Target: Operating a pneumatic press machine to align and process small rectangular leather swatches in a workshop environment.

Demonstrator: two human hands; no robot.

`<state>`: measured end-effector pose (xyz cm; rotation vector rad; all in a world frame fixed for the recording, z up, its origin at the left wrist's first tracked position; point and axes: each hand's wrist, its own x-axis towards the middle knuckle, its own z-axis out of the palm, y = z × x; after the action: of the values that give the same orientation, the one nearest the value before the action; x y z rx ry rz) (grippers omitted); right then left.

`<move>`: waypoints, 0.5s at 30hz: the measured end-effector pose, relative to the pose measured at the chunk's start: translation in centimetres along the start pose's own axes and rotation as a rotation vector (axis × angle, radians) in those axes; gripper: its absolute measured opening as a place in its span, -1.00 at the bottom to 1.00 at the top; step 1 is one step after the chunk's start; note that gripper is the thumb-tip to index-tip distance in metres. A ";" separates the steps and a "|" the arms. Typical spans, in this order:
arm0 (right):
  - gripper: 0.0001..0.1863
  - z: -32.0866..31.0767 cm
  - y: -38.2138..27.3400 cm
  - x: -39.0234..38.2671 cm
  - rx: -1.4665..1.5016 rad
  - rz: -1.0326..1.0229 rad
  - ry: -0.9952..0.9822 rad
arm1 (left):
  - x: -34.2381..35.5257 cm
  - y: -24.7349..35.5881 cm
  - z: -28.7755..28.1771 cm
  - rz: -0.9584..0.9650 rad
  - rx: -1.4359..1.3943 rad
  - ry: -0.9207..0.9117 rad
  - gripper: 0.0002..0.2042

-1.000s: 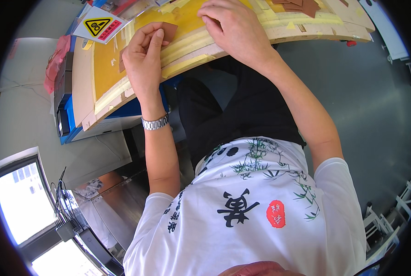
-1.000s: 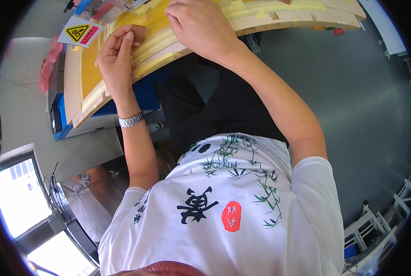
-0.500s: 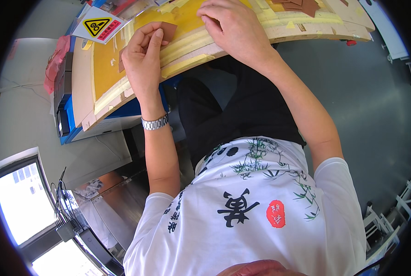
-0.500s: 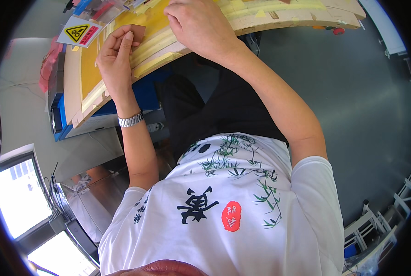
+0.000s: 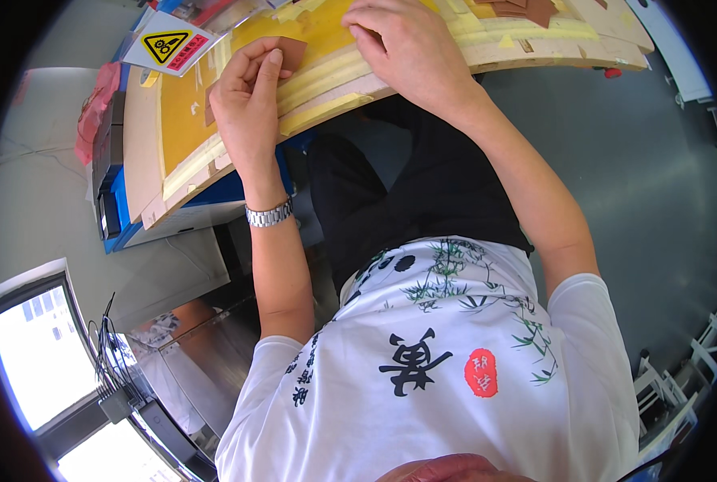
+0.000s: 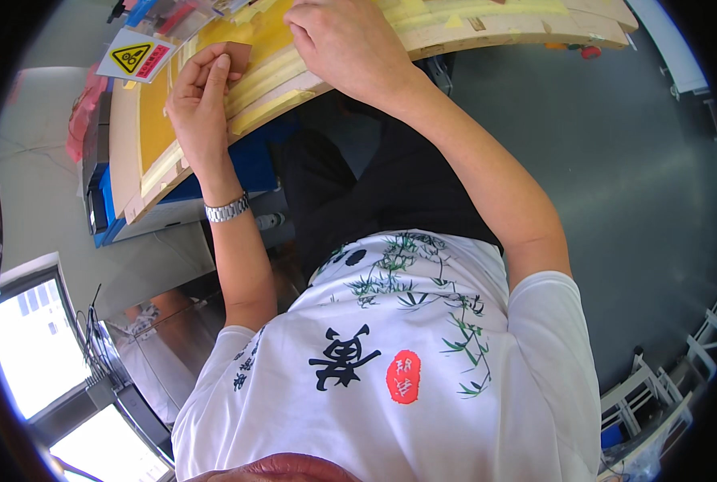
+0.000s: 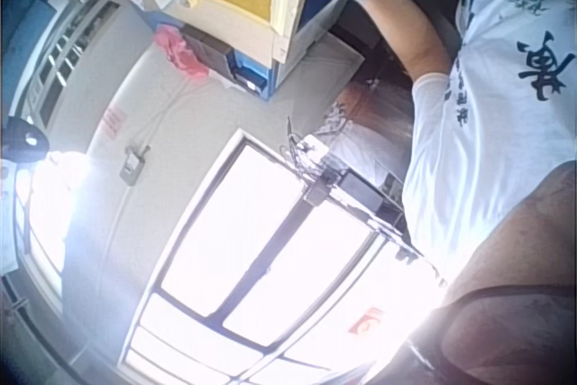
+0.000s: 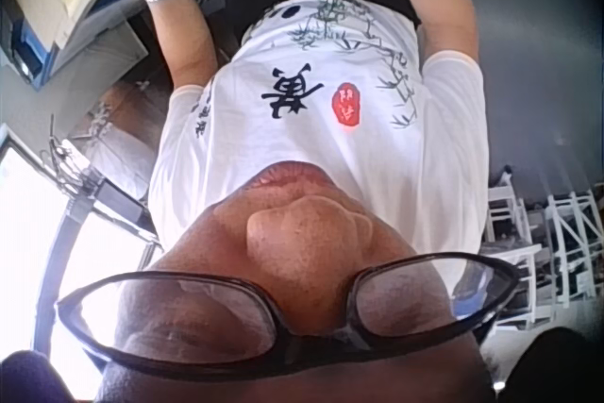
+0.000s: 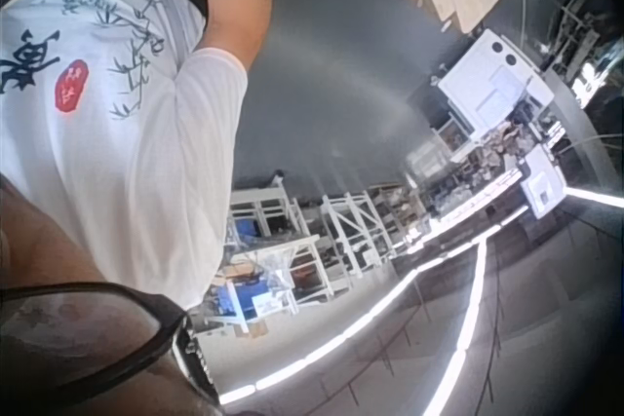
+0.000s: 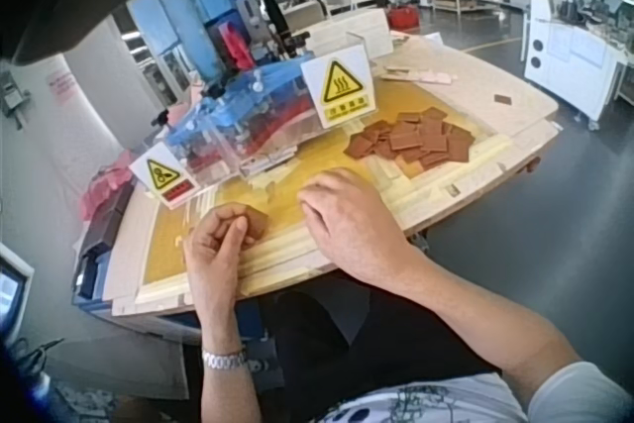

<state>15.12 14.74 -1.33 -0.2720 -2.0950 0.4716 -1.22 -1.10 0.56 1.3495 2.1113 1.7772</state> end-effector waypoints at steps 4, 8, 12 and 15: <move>-0.84 -0.1 0.0 0.1 -0.006 0.003 -0.007 | 0.0 0.0 0.0 -0.002 -0.005 -0.005 -0.79; -0.84 0.0 0.1 0.1 -0.015 0.002 -0.015 | 0.0 0.2 0.0 -0.005 0.001 -0.001 -0.79; -0.83 0.0 0.0 0.0 -0.022 0.007 -0.011 | 0.0 0.2 0.1 -0.005 0.036 0.005 -0.79; -0.83 0.1 0.1 0.1 -0.022 0.006 -0.011 | 0.1 -0.1 0.0 -0.001 0.025 0.006 -0.79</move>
<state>15.00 14.83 -1.36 -0.2893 -2.1116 0.4555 -1.36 -1.05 0.54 1.3505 2.1441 1.7631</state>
